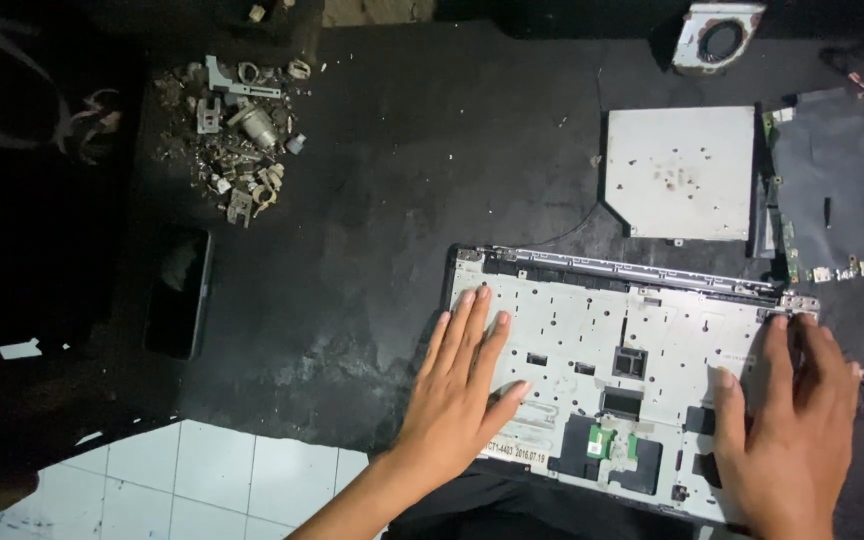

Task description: Cleaning a laptop keyboard bezel with a brush and assembling the internal chassis onto the screen assembly.

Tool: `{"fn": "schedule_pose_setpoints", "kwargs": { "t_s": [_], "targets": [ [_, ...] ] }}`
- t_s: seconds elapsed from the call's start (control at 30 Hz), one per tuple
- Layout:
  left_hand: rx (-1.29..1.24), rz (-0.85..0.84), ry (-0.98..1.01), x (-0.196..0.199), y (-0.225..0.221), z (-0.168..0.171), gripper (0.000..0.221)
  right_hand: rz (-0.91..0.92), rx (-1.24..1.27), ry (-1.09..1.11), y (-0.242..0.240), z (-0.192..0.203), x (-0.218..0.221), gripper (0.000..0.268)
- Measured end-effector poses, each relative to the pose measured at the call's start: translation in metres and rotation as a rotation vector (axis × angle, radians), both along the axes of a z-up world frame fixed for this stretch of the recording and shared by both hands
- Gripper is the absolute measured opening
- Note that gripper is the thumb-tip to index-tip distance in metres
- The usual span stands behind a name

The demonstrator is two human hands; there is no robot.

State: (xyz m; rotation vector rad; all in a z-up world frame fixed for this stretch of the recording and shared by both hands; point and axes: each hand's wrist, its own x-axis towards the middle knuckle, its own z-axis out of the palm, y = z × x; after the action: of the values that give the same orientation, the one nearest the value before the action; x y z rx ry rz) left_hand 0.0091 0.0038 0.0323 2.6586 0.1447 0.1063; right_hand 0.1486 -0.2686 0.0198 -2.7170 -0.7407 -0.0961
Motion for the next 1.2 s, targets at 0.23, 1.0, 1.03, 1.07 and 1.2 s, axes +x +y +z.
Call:
{"fn": "schedule_pose_setpoints", "kwargs": {
  "t_s": [0.23, 1.0, 1.03, 1.07, 1.2],
  "targets": [
    [-0.187, 0.061, 0.055, 0.029, 0.070, 0.020, 0.062, -0.029, 0.001, 0.046, 0.004, 0.005, -0.001, 0.064],
    [-0.323, -0.059, 0.133, 0.064, 0.113, 0.002, 0.068, -0.026, -0.020, 0.035, -0.002, -0.006, -0.002, 0.066],
    [-0.336, -0.056, 0.132, 0.064, 0.113, 0.001, 0.068, -0.010, -0.013, 0.018, -0.001, -0.005, -0.002, 0.066],
    [-0.348, -0.052, 0.132, 0.064, 0.113, 0.001, 0.067, 0.006, -0.006, 0.001, -0.001, -0.006, -0.002, 0.066],
    [-0.348, -0.045, 0.127, 0.064, 0.112, 0.002, 0.065, -0.035, -0.011, 0.017, 0.004, 0.000, -0.005, 0.063]
  ]
}}
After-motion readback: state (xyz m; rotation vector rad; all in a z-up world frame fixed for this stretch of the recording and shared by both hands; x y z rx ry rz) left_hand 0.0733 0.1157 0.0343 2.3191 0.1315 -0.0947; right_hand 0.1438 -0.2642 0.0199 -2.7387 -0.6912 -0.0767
